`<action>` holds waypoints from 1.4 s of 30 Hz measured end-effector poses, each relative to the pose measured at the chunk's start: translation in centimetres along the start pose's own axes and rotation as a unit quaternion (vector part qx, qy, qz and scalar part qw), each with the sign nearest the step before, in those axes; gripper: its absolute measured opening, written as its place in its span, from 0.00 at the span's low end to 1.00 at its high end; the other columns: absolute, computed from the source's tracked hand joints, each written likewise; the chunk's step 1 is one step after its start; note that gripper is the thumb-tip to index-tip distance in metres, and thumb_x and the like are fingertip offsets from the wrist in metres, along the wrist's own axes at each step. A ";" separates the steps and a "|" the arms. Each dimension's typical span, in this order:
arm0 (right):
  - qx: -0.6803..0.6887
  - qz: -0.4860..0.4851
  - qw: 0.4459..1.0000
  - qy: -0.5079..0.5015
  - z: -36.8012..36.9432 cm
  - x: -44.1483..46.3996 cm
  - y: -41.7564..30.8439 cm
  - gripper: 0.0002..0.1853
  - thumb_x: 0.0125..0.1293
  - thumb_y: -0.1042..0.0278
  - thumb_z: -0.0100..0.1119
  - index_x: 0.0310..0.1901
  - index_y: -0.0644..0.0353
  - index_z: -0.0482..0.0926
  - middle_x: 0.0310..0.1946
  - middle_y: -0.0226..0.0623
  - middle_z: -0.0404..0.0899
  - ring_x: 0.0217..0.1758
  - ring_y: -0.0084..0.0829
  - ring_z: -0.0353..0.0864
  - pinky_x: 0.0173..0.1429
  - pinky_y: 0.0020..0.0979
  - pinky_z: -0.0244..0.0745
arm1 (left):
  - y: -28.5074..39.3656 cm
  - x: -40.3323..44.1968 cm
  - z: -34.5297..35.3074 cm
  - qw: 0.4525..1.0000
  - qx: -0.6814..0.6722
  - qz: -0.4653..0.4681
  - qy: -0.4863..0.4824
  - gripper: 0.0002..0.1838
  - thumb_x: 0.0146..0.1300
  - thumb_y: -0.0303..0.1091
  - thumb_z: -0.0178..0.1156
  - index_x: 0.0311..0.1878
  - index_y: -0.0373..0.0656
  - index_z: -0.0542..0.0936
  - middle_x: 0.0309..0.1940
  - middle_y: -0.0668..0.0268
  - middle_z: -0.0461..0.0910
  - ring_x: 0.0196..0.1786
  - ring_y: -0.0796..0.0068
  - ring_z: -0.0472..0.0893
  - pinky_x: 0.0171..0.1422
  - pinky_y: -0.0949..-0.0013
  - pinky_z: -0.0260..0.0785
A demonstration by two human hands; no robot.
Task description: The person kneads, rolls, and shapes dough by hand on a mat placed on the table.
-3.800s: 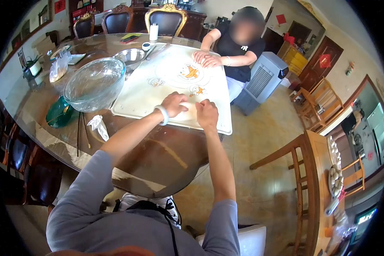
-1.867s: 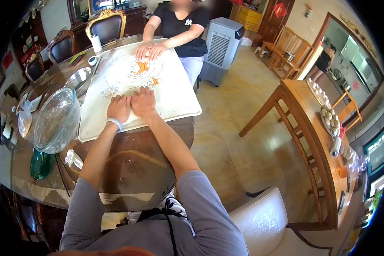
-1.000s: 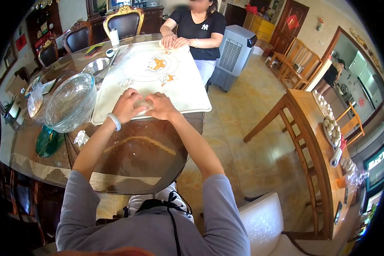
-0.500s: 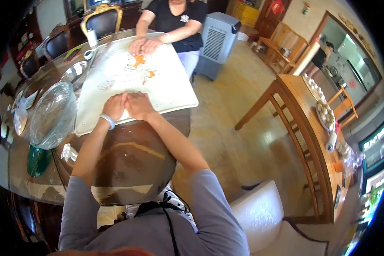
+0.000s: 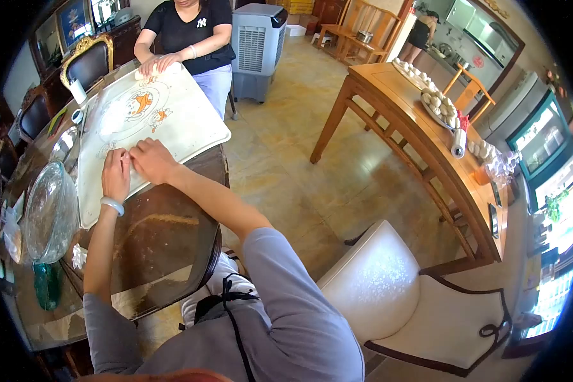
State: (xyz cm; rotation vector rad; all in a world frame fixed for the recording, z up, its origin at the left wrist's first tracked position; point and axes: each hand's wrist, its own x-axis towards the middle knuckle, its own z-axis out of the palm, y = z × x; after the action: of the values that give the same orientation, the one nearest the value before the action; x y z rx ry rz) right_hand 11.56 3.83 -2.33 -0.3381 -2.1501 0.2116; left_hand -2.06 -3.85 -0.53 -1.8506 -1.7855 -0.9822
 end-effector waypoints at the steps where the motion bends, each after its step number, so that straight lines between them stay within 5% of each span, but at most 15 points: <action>1: 0.021 0.036 0.999 -0.011 0.3 0.0 0.2 0.04 0.57 0.73 0.52 0.35 0.62 0.73 0.36 0.44 0.77 0.39 0.47 0.75 0.45 0.41 0.71 | -0.3 -0.2 0.8 0.999 0.026 0.027 0.013 0.12 0.68 0.37 0.47 0.38 0.39 0.75 0.31 0.55 0.76 0.41 0.52 0.75 0.46 0.53 0.67; 5: 0.090 0.140 0.986 -0.011 0.2 0.2 0.3 0.09 0.54 0.77 0.53 0.38 0.63 0.74 0.38 0.47 0.76 0.42 0.49 0.75 0.47 0.41 0.72 | 1.4 -0.7 1.1 0.981 0.171 0.028 -0.090 0.12 0.67 0.36 0.47 0.36 0.40 0.77 0.31 0.61 0.77 0.40 0.58 0.74 0.43 0.57 0.65; 7: 0.100 0.164 0.981 0.029 0.4 0.0 0.1 0.12 0.52 0.79 0.54 0.40 0.63 0.74 0.38 0.48 0.76 0.43 0.49 0.76 0.48 0.41 0.72 | 1.2 -1.0 1.7 0.983 0.166 0.082 -0.012 0.12 0.66 0.36 0.48 0.31 0.43 0.77 0.29 0.63 0.77 0.40 0.63 0.73 0.42 0.60 0.63; 10: 0.079 0.208 0.973 0.059 0.5 -0.4 0.2 0.13 0.53 0.81 0.54 0.42 0.62 0.75 0.39 0.48 0.76 0.42 0.48 0.77 0.48 0.42 0.74 | 0.8 -0.8 1.4 0.982 0.165 0.069 -0.059 0.14 0.66 0.39 0.48 0.29 0.43 0.76 0.26 0.59 0.77 0.35 0.60 0.76 0.39 0.58 0.67; 15: 0.035 0.133 0.989 0.060 -0.2 0.1 -0.1 0.13 0.52 0.80 0.56 0.41 0.61 0.74 0.37 0.47 0.74 0.40 0.48 0.76 0.43 0.42 0.74 | 0.4 1.1 2.4 0.977 0.112 -0.058 -0.174 0.21 0.69 0.45 0.45 0.27 0.40 0.76 0.22 0.52 0.79 0.28 0.50 0.79 0.34 0.53 0.71; 20: 0.009 0.093 0.995 0.043 -0.2 -0.2 0.0 0.13 0.51 0.80 0.56 0.41 0.60 0.74 0.37 0.46 0.73 0.39 0.48 0.77 0.42 0.43 0.75 | -0.2 2.3 2.6 0.963 0.106 -0.087 -0.231 0.24 0.69 0.46 0.42 0.29 0.38 0.79 0.25 0.46 0.79 0.32 0.44 0.79 0.37 0.49 0.71; 24: -0.014 0.100 0.994 0.031 -0.9 -1.0 -0.2 0.15 0.53 0.81 0.54 0.43 0.60 0.75 0.39 0.46 0.74 0.39 0.49 0.77 0.42 0.43 0.75 | -0.2 2.2 2.3 0.964 0.103 -0.112 -0.218 0.24 0.68 0.48 0.46 0.28 0.37 0.77 0.24 0.47 0.79 0.32 0.46 0.80 0.39 0.50 0.70; 27: -0.025 0.100 0.994 0.046 -1.6 -1.3 -0.4 0.15 0.52 0.82 0.54 0.44 0.60 0.75 0.40 0.46 0.74 0.39 0.48 0.78 0.42 0.42 0.76 | -0.4 1.2 1.6 0.984 0.121 -0.073 -0.108 0.21 0.67 0.49 0.50 0.32 0.37 0.76 0.25 0.53 0.79 0.31 0.51 0.79 0.37 0.53 0.71; 30: -0.021 0.100 0.993 0.060 -2.0 -1.2 -0.3 0.16 0.52 0.82 0.54 0.45 0.60 0.75 0.40 0.46 0.74 0.39 0.48 0.78 0.43 0.42 0.76 | -1.0 0.4 -0.4 0.978 0.186 0.085 0.047 0.19 0.64 0.48 0.54 0.36 0.37 0.73 0.28 0.56 0.75 0.33 0.55 0.77 0.38 0.55 0.69; 33: -0.012 0.108 0.993 0.055 -1.7 -1.1 0.0 0.17 0.50 0.81 0.57 0.45 0.61 0.74 0.40 0.47 0.73 0.39 0.48 0.77 0.43 0.43 0.75 | -0.7 -0.5 -1.9 0.979 0.184 0.007 -0.090 0.19 0.63 0.48 0.55 0.39 0.38 0.72 0.33 0.56 0.73 0.38 0.57 0.75 0.40 0.57 0.67; 42: 0.001 0.106 0.993 0.044 -2.0 -1.2 -0.2 0.18 0.48 0.81 0.59 0.44 0.61 0.74 0.38 0.46 0.73 0.38 0.47 0.78 0.42 0.42 0.76 | 1.1 0.3 1.7 0.974 0.186 -0.002 -0.125 0.19 0.66 0.46 0.51 0.30 0.39 0.78 0.29 0.55 0.76 0.33 0.55 0.78 0.38 0.55 0.71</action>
State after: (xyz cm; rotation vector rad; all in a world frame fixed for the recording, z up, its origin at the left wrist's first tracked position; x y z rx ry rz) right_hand 13.83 3.36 -2.05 -0.5648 -2.0266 0.3148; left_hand -0.62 -2.56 -1.26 -1.7854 -1.9548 -0.3860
